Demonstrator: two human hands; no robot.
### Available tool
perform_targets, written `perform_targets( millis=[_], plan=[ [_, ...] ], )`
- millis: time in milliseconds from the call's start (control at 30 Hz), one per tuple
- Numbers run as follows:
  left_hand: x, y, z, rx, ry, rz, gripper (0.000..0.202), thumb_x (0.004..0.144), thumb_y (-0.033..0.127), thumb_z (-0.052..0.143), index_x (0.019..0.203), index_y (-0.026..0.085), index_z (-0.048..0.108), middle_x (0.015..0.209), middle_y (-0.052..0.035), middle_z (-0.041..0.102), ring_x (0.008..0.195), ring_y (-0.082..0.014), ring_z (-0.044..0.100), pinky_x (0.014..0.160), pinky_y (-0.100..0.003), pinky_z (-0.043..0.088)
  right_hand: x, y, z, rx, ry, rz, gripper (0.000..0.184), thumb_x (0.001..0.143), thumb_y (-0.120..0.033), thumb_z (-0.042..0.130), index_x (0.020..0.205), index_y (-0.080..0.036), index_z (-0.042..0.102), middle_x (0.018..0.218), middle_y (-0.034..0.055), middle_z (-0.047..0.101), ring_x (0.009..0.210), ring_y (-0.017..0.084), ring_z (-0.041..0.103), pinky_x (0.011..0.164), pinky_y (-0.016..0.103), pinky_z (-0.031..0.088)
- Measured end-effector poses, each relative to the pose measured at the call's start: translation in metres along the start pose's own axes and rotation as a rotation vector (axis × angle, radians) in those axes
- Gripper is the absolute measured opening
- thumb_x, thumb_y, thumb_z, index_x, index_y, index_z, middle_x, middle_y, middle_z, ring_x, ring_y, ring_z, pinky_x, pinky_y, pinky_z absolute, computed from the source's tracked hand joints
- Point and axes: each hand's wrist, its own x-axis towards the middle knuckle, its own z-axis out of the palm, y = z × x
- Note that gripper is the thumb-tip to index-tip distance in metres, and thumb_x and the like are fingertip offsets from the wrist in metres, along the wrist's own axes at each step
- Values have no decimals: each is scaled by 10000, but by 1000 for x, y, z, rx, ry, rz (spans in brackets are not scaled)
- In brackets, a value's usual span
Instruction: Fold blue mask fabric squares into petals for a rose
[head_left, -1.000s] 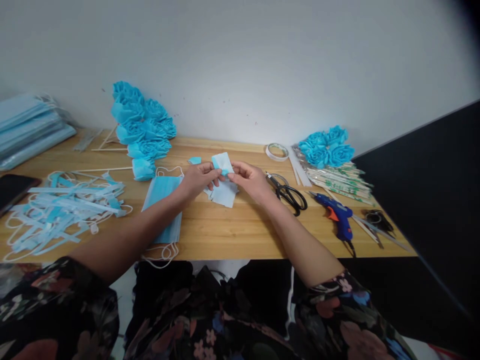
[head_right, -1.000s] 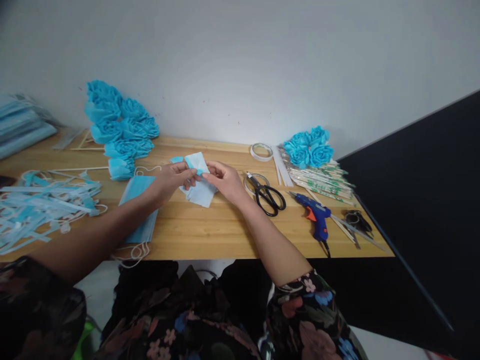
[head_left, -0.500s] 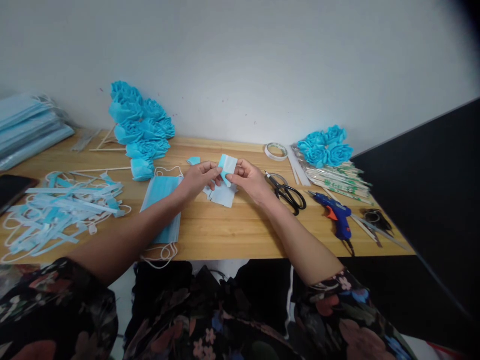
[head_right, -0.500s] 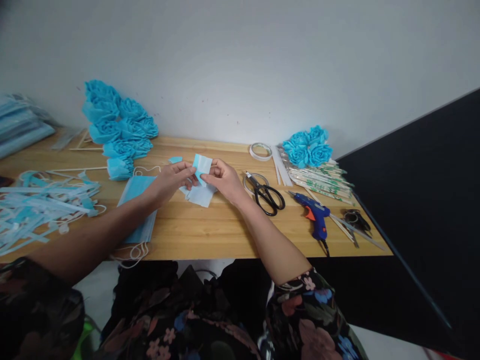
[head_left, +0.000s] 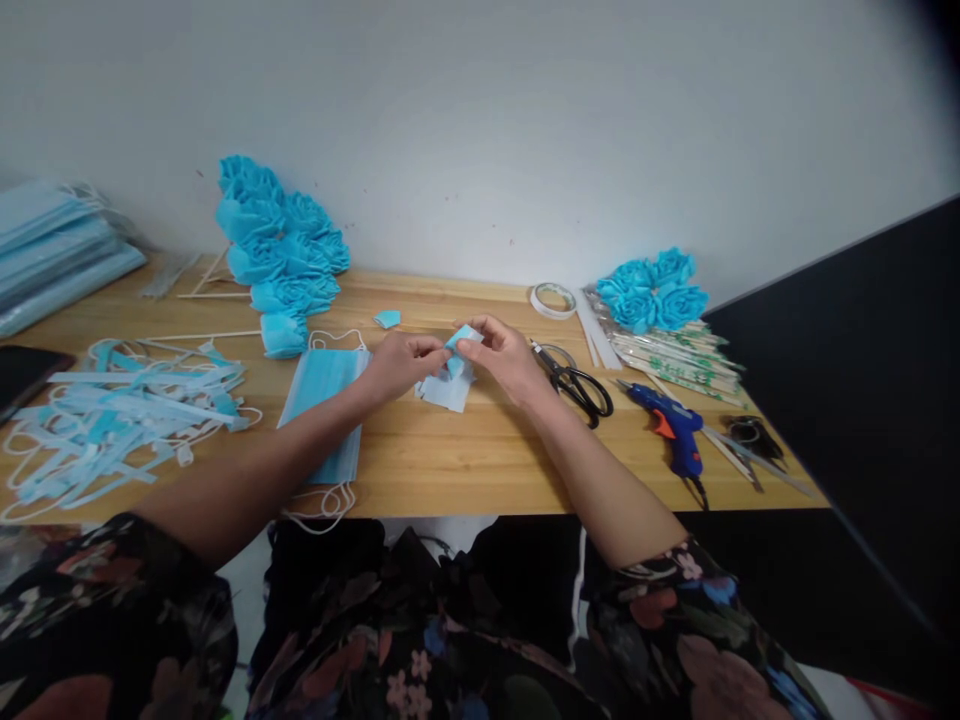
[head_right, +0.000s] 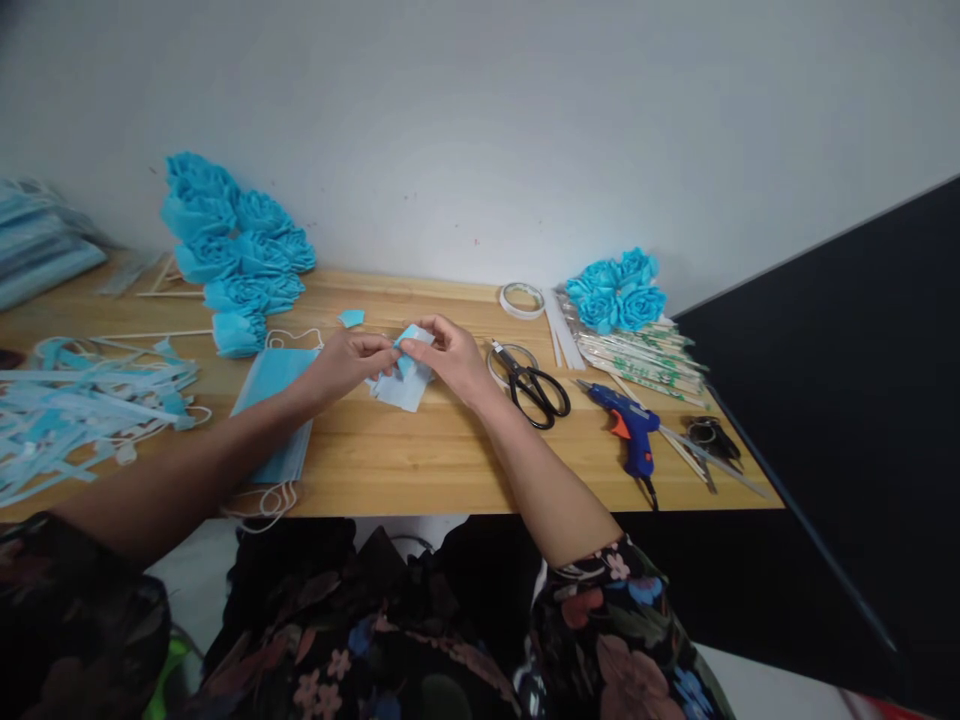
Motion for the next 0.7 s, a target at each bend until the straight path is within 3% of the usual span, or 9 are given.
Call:
perform_targets(
  millis=[167, 333, 567, 700],
  plan=[
    [0, -2, 2, 39, 7, 27, 252, 845, 251, 647, 613, 176, 709, 548, -7, 634, 508, -108, 502, 509, -238, 344, -1, 3, 0, -92, 13, -39, 308, 752, -454, 773, 873, -194, 662, 754, -30, 637, 692, 125, 547, 658, 259, 439],
    [1, -1, 0, 20, -3, 7, 345, 865, 327, 646, 557, 176, 676, 541, -29, 646, 483, -107, 494, 506, -243, 365, -2, -1, 1, -203, 62, -127, 231, 789, -413, 725, 861, -201, 667, 743, -29, 624, 683, 123, 523, 638, 258, 412],
    [4, -2, -1, -286, -55, -160, 362, 797, 455, 724, 589, 165, 663, 556, -45, 643, 450, -105, 510, 484, -249, 396, -4, -7, -1, -305, 86, -182, 158, 761, -267, 629, 868, -199, 723, 885, 7, 711, 739, 140, 577, 671, 265, 453],
    [5, -4, -2, -340, -98, -164, 388, 754, 506, 767, 628, 152, 669, 571, -38, 645, 458, -97, 509, 472, -239, 397, -3, -7, -1, -311, 83, -165, 199, 737, -228, 581, 868, -191, 726, 894, 7, 714, 756, 136, 594, 680, 256, 455]
  ],
)
